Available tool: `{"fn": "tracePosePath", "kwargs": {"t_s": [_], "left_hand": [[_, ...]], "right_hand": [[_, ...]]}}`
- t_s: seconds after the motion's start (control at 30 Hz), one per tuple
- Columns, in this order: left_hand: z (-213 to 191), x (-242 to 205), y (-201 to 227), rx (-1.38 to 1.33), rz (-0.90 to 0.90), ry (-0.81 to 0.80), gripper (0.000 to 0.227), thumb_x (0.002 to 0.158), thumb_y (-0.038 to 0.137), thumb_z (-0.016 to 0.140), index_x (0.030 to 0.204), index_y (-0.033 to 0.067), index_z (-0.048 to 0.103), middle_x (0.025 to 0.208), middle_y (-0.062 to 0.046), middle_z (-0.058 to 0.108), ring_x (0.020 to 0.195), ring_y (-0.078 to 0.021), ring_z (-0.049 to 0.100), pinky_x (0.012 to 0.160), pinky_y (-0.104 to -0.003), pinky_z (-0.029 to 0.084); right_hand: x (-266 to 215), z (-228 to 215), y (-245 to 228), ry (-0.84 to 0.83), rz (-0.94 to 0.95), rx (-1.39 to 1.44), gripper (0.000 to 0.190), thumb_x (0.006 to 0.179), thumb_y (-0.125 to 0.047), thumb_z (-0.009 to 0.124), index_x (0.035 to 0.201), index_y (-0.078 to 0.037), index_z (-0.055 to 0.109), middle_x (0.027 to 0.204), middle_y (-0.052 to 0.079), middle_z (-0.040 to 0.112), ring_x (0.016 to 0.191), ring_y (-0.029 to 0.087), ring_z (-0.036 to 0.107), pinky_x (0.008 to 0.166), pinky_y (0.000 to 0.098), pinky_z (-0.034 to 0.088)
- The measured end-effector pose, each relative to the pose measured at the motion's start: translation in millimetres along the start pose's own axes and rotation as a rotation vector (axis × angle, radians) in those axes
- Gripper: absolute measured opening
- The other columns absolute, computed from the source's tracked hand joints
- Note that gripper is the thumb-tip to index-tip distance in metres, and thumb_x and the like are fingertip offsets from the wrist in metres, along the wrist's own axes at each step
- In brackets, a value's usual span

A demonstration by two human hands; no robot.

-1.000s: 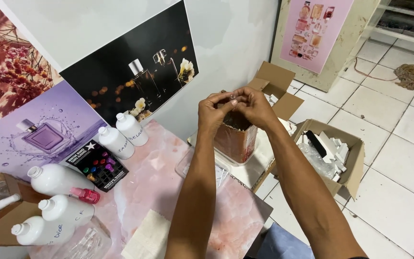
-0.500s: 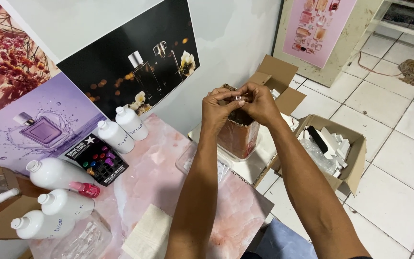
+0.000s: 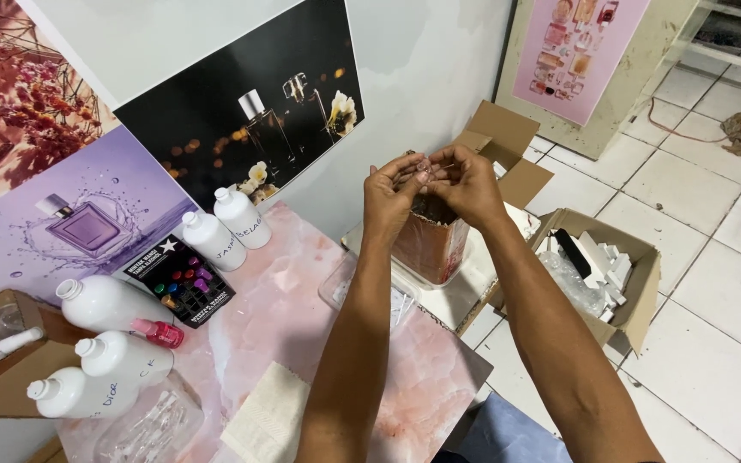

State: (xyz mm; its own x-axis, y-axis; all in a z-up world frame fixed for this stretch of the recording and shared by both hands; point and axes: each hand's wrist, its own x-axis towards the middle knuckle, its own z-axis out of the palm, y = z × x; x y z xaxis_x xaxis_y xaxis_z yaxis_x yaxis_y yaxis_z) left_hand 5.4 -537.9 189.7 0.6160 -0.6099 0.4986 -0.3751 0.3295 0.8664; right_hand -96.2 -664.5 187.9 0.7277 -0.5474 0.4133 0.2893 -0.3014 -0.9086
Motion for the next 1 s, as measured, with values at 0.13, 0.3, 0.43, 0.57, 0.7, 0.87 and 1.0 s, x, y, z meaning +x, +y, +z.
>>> {"fn": "tracePosePath", "kwargs": {"t_s": [0.13,0.3,0.43,0.57,0.7,0.87,1.0], "left_hand": [[3.9,-0.4,-2.2,-0.009,0.001,0.021,0.026,0.084,0.017,0.086,0.109,0.0161,0.079,0.102,-0.001,0.079,0.102,-0.0181,0.075,0.121,-0.054,-0.02],[10.9,-3.4,7.4,-0.033,-0.004,0.084,0.029,0.076,0.017,0.092,0.102,0.0123,0.079,0.1,-0.003,0.078,0.098,-0.0208,0.075,0.123,-0.056,-0.009],[17.2,3.4,-22.0,-0.122,-0.023,0.135,0.029,0.077,0.008,0.09,0.104,0.0042,0.078,0.108,-0.011,0.074,0.101,-0.0305,0.074,0.123,-0.054,0.019],[9.1,-4.9,9.1,-0.145,-0.001,0.193,0.029,0.076,0.004,0.089,0.103,0.0026,0.079,0.108,-0.015,0.069,0.098,-0.0258,0.073,0.098,-0.037,0.055],[1.2,-12.8,25.5,-0.241,-0.037,0.2,0.029,0.083,0.002,0.083,0.112,0.0006,0.077,0.11,-0.016,0.069,0.099,-0.0219,0.071,0.094,-0.033,0.057],[-18.5,-32.0,36.9,-0.364,-0.063,0.207,0.03,0.09,0.001,0.078,0.12,0.0016,0.074,0.116,-0.013,0.071,0.101,-0.0153,0.071,0.092,-0.028,0.059],[-39.3,-60.1,50.5,-0.283,0.102,0.261,0.025,0.095,-0.001,0.071,0.12,0.0017,0.073,0.105,-0.01,0.072,0.095,-0.0118,0.068,0.087,-0.029,0.06]], "right_hand": [[-2.0,3.0,-4.2,0.054,-0.01,-0.042,0.043,0.081,0.004,0.086,0.117,-0.001,0.064,0.098,0.007,0.063,0.088,0.013,0.068,0.085,0.0257,0.063],[-6.0,1.9,-2.4,0.083,-0.062,-0.144,0.03,0.086,0.004,0.08,0.112,-0.003,0.068,0.095,0.01,0.068,0.086,0.017,0.07,0.08,0.0271,0.061],[-11.6,6.9,-16.6,0.119,-0.167,-0.216,0.019,0.089,0.002,0.08,0.106,-0.002,0.074,0.088,0.014,0.071,0.081,0.021,0.074,0.074,0.0329,0.062],[-12.5,8.1,-24.1,0.109,-0.235,-0.212,0.026,0.082,0.005,0.084,0.106,-0.003,0.076,0.085,0.013,0.072,0.08,0.02,0.074,0.074,0.0321,0.062],[-17.7,20.5,-39.7,0.106,-0.361,-0.264,0.028,0.084,0.005,0.084,0.11,-0.002,0.077,0.084,0.014,0.073,0.08,0.021,0.072,0.071,0.034,0.06],[-29.6,37.1,-73.8,0.041,-0.534,-0.314,0.024,0.09,0.006,0.08,0.113,0.003,0.075,0.1,0.021,0.072,0.094,0.033,0.072,0.081,0.0427,0.058],[-46.0,62.1,-79.5,-0.027,-0.564,-0.259,0.024,0.096,0.005,0.073,0.12,0.006,0.073,0.109,0.024,0.069,0.103,0.036,0.069,0.09,0.0461,0.055]]}}
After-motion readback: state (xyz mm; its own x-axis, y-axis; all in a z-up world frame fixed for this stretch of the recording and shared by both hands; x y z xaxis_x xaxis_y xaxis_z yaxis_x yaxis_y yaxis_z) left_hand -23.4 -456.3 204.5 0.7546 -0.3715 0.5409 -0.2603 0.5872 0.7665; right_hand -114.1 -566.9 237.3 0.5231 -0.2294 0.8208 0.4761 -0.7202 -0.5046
